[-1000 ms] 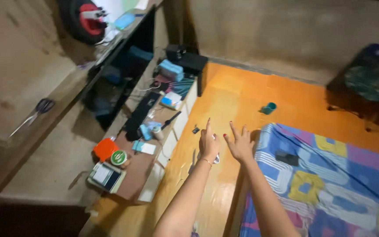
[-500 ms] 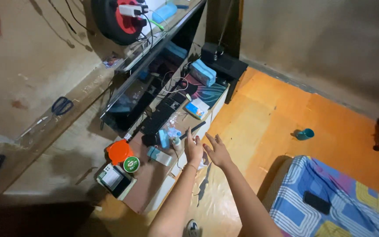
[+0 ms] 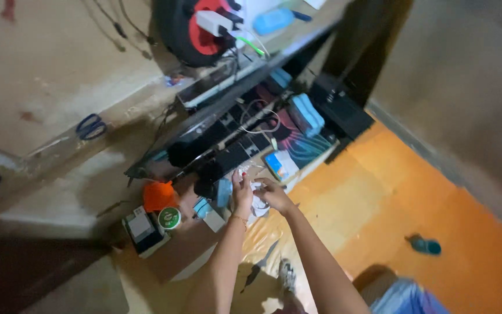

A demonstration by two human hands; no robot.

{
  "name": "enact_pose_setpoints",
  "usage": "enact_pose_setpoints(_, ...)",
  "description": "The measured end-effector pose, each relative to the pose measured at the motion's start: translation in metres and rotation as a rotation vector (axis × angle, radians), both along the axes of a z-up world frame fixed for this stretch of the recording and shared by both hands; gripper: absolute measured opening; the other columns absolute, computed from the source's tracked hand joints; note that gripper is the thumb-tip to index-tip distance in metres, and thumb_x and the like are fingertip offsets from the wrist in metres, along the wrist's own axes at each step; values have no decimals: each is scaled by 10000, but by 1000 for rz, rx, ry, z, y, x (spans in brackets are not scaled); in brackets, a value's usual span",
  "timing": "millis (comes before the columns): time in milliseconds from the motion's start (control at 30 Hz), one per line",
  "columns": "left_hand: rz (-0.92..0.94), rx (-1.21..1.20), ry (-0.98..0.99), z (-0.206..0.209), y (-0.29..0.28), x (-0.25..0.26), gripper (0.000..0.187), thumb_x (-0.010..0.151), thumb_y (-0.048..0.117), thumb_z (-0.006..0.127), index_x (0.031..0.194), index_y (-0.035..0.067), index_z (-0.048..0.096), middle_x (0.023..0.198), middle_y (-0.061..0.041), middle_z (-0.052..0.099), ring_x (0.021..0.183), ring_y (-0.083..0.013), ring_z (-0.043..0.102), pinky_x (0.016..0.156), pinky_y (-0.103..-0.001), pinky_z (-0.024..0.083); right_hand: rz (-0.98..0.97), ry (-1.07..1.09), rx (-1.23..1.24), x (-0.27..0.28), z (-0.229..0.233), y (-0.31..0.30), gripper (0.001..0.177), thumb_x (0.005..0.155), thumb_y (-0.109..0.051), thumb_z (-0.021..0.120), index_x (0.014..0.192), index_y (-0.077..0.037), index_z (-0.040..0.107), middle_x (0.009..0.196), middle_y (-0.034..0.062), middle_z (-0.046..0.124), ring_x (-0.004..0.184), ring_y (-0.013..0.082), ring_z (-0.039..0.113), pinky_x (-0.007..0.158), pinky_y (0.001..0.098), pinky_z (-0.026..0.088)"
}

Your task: The person is organizing and sorting through various items on a cluttered desk, including papers, pouches, and electronic cables.

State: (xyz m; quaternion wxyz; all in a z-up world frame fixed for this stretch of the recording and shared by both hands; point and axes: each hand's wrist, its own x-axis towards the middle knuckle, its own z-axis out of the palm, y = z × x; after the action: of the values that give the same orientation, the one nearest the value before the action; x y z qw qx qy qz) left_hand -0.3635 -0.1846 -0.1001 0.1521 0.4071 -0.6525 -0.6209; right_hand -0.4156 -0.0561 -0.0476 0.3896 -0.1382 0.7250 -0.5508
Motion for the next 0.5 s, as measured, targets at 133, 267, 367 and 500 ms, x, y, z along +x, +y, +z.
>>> enact_pose_setpoints(133,104,-52,-48,-68,-18,-55,594,1032,492,454,1514,145,445,1430,-191,612,1291,-345,609,1064,-411,470,125,124,-36,-68,-36,-18,572,833,-204,755,1374,-68,628,1162,51,711,981,171,700,829,297,558)
enact_pose_setpoints(267,131,67,-18,-60,-11,-66,655,1062,563,365,1524,102,410,1503,-185,518,1358,-343,513,1105,-389,407,423,275,-222,-101,-63,-20,827,680,-89,874,1429,-29,528,1187,129,655,1033,192,609,878,326,506)
enact_pose_setpoints(367,207,90,13,-96,-19,-46,651,1060,550,375,1514,87,432,1494,-180,537,1354,-335,527,1100,-377,417,525,337,-220,-84,-83,-33,860,660,-68,887,1437,-33,519,1095,136,631,950,201,573,806,349,482)
enact_pose_setpoints(500,190,-1,8,-177,-28,-2,616,1078,529,373,1471,70,488,1406,-161,612,1295,-302,586,1089,-363,443,414,225,-146,-45,-130,-39,682,702,-19,837,1349,-47,623,991,54,688,869,131,615,762,314,535)
